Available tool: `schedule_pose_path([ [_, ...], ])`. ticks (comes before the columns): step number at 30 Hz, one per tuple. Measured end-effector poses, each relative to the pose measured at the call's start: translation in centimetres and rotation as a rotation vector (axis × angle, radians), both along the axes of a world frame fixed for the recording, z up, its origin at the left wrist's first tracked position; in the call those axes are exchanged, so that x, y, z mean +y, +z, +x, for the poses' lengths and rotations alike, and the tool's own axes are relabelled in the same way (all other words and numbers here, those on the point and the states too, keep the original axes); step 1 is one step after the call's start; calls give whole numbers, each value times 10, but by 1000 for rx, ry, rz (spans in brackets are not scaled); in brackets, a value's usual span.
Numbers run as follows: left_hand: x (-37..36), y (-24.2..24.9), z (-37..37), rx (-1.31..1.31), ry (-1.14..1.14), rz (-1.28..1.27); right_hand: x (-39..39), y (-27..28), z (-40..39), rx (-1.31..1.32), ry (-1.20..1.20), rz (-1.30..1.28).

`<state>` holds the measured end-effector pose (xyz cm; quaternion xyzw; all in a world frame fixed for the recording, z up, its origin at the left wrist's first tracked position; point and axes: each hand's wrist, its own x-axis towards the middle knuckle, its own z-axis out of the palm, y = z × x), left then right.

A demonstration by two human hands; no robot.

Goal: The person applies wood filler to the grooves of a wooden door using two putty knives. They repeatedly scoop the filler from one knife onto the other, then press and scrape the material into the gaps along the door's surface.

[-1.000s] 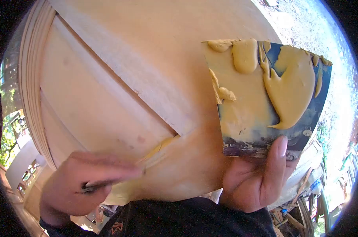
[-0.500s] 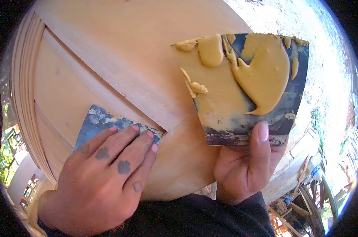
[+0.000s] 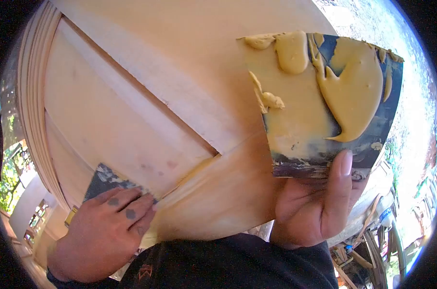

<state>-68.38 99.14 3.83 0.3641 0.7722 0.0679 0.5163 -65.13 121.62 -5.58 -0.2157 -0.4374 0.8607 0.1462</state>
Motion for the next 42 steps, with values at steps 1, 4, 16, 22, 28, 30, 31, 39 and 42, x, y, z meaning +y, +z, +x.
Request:
schedule_pose_path([
  [1, -3, -1, 3, 59, 37, 17, 0, 0, 0, 21, 9, -10],
  [4, 0, 0, 1, 231, 155, 94, 10, -3, 3, 89, 124, -91],
  [16, 37, -11, -12, 360, 123, 207, 5, 1, 0, 56, 29, -118],
  [22, 13, -3, -3, 293, 1, 125, 4, 1, -1, 9, 11, -105],
  [28, 44, -6, -25, 538, 94, 289, 5, -2, -4, 50, -21, -70],
  [30, 49, -9, -25, 515, 68, 287, 5, -1, -5, 41, -28, -42],
  [31, 50, -10, -25, 498, 58, 284, 5, -1, -5, 35, -37, -28],
  [39, 13, -9, -3, 288, 37, 183, 5, -1, -3, 68, 49, -73],
  [42, -8, -6, 21, 243, 52, 101, 7, -5, 1, 122, 87, -73],
])
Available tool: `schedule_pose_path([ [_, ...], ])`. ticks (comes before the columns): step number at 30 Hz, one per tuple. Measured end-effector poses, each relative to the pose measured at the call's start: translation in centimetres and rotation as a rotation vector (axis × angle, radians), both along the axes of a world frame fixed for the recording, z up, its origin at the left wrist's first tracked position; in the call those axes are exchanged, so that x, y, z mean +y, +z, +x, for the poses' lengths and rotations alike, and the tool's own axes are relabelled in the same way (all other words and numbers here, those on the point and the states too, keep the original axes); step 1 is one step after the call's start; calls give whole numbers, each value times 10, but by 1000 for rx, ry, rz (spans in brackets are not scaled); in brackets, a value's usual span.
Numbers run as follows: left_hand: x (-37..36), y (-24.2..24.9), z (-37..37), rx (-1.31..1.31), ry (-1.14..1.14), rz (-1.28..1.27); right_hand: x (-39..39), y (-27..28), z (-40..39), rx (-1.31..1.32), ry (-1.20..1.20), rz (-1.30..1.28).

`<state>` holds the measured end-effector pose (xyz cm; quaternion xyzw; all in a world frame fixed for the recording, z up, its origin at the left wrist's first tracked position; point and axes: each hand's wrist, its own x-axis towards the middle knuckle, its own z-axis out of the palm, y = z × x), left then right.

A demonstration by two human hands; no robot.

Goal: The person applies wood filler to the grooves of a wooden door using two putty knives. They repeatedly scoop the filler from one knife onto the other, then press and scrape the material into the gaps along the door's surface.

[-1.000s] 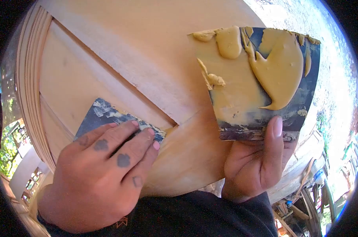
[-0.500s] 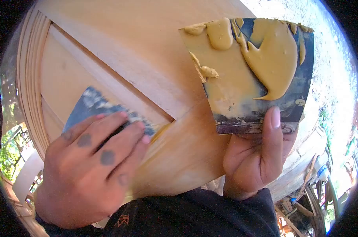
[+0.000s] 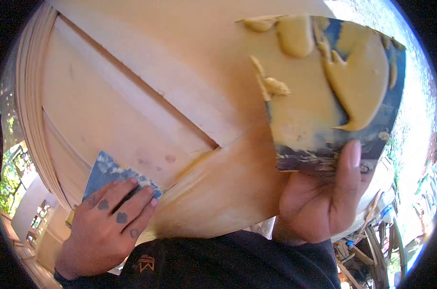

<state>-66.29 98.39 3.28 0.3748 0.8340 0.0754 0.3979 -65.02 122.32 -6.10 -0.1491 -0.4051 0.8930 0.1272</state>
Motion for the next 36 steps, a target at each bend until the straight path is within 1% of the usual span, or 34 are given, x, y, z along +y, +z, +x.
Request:
schedule_pose_path([
  [2, -15, 1, 18, -26, 41, -36, 1, 0, 2, -45, -25, 41],
  [4, -27, 1, 34, -49, 114, -77, -2, 4, 1, -183, -101, 122],
  [5, -31, 4, 38, -55, 159, -104, -10, 2, -4, -341, -346, 317],
  [6, -36, 7, 42, -60, 201, -132, -12, 1, -4, -308, -350, 337],
  [8, -46, 17, 46, 16, 395, -143, -9, 0, -3, -239, -369, 373],
  [10, -56, 18, 55, 106, 576, -116, -20, -1, -10, -318, -456, 583],
  [11, -61, 18, 60, 163, 666, -83, -20, 1, -12, -296, -443, 497],
  [12, -64, 16, 64, 220, 755, -50, -15, 2, -11, -222, -335, 367],
  [13, -63, 15, 67, 225, 797, -97, -10, 3, -11, -166, -227, 236],
  [15, -62, 11, 73, 169, 884, -37, 16, 2, -1, 43, 178, -114],
  [16, -61, 8, 75, 139, 928, -9, 15, 1, -1, 48, 193, -112],
  [17, -62, 11, 74, 74, 884, 51, 14, 2, -1, 52, 209, -113],
  [18, -59, 11, 71, 75, 888, 76, 10, 3, -3, 55, 224, -117],
  [20, -47, 11, 63, 85, 891, 120, -3, 3, -7, -136, -192, 276],
  [21, -45, 10, 63, 27, 927, 169, -9, 4, -10, -230, -403, 468],
  [23, -35, 11, 62, 17, 971, 170, 12, -1, -1, -31, -29, 200],
  [25, -26, 13, 62, 1, 1008, 199, 9, 0, 1, -2, 46, 156],
  [26, -22, 11, 62, -6, 1032, 210, 5, -2, 0, -67, -57, 245],
  [28, -15, 9, 60, -22, 1081, 235, -5, 3, -3, -150, -145, 246],
  [30, -8, 8, 59, -8, 1030, 232, -5, 8, -3, -175, -122, 73],
  [33, 8, 10, 62, -19, 933, 169, -11, 9, -9, -286, -307, 237],
  [36, 18, 6, 68, 31, 895, 109, -11, 10, -8, -255, -261, 200],
])
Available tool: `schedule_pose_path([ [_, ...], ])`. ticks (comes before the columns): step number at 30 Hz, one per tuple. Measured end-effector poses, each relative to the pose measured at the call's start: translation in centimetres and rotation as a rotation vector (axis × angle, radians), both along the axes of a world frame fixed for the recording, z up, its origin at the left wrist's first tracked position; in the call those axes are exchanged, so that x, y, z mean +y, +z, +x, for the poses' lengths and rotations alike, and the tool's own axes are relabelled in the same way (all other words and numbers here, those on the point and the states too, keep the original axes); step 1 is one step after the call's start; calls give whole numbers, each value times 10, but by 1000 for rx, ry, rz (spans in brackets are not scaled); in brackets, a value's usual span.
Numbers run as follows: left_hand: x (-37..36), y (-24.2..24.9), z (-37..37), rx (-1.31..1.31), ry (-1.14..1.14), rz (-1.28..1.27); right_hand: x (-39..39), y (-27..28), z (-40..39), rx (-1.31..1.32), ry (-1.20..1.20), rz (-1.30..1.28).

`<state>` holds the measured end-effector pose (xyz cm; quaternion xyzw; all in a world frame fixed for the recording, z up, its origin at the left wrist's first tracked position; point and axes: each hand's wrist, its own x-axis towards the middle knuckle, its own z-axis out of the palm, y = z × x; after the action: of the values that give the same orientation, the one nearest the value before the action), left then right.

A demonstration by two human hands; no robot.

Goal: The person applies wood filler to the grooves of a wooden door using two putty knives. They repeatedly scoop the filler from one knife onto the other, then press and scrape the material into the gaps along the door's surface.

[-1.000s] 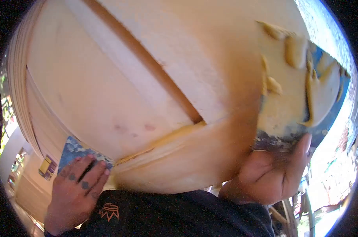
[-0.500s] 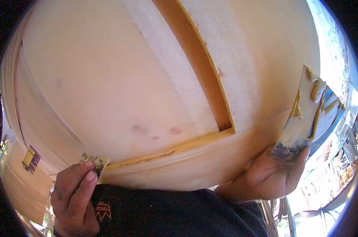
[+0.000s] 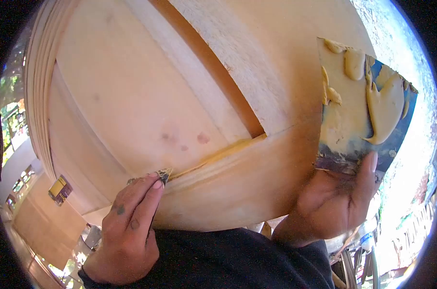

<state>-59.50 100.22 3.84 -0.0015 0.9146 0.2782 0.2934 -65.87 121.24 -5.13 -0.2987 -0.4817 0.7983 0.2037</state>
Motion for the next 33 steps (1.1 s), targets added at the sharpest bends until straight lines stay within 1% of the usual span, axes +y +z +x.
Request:
schedule_pose_path([
  [3, 6, -13, 10, 16, 17, -8, -1, -2, 3, -40, -27, 7],
  [5, 6, -16, 14, 3, 25, 23, 5, -6, 8, -4, 53, 38],
  [7, 4, -15, 7, -28, 21, 73, 3, -2, 6, -125, -40, 106],
  [10, -9, -6, -14, -198, 13, 152, 8, -3, 7, -104, -72, 71],
  [13, -28, -10, -29, -309, -18, 271, 6, -1, 7, -85, -44, 1],
  [15, -31, -11, -39, -360, -4, 292, 2, 2, 5, -70, -50, -58],
  [17, -36, -10, -49, -419, 25, 342, 1, 2, 3, -83, -85, -20],
  [18, -42, -8, -55, -454, 46, 379, 4, 0, 4, -104, -120, 44],
  [19, -45, -6, -59, -493, 66, 416, 3, -3, 8, -133, -73, 241],
  [20, -46, -3, -60, -382, 41, 355, 2, -6, 12, -165, -46, 439],
  [21, -45, 0, -61, -271, 12, 297, -4, -9, 19, -201, 65, 771],
  [22, -43, 4, -63, -157, -14, 241, -5, -8, 19, -204, 69, 785],
  [23, -38, 5, -62, -93, -138, 131, -8, -6, 18, -206, 73, 800],
  [25, -29, 3, -66, 39, -417, 27, -9, -2, 0, -125, -141, 185],
  [26, -24, 2, -67, 99, -553, -24, -5, -1, 3, -72, -49, 72],
  [28, -10, -7, -64, 199, -591, -48, 14, -6, 11, 40, 143, -150],
  [29, -10, -13, -61, 243, -621, -77, 18, -7, 9, 68, 179, -187],
  [31, -12, -28, -54, 324, -697, -156, 7, -4, 1, -8, 42, -44],
  [32, -14, -29, -52, 298, -711, -154, 1, -3, -3, -53, -28, 28],
  [33, -16, -30, -50, 273, -724, -152, 0, -2, -4, -51, -16, 50],
])
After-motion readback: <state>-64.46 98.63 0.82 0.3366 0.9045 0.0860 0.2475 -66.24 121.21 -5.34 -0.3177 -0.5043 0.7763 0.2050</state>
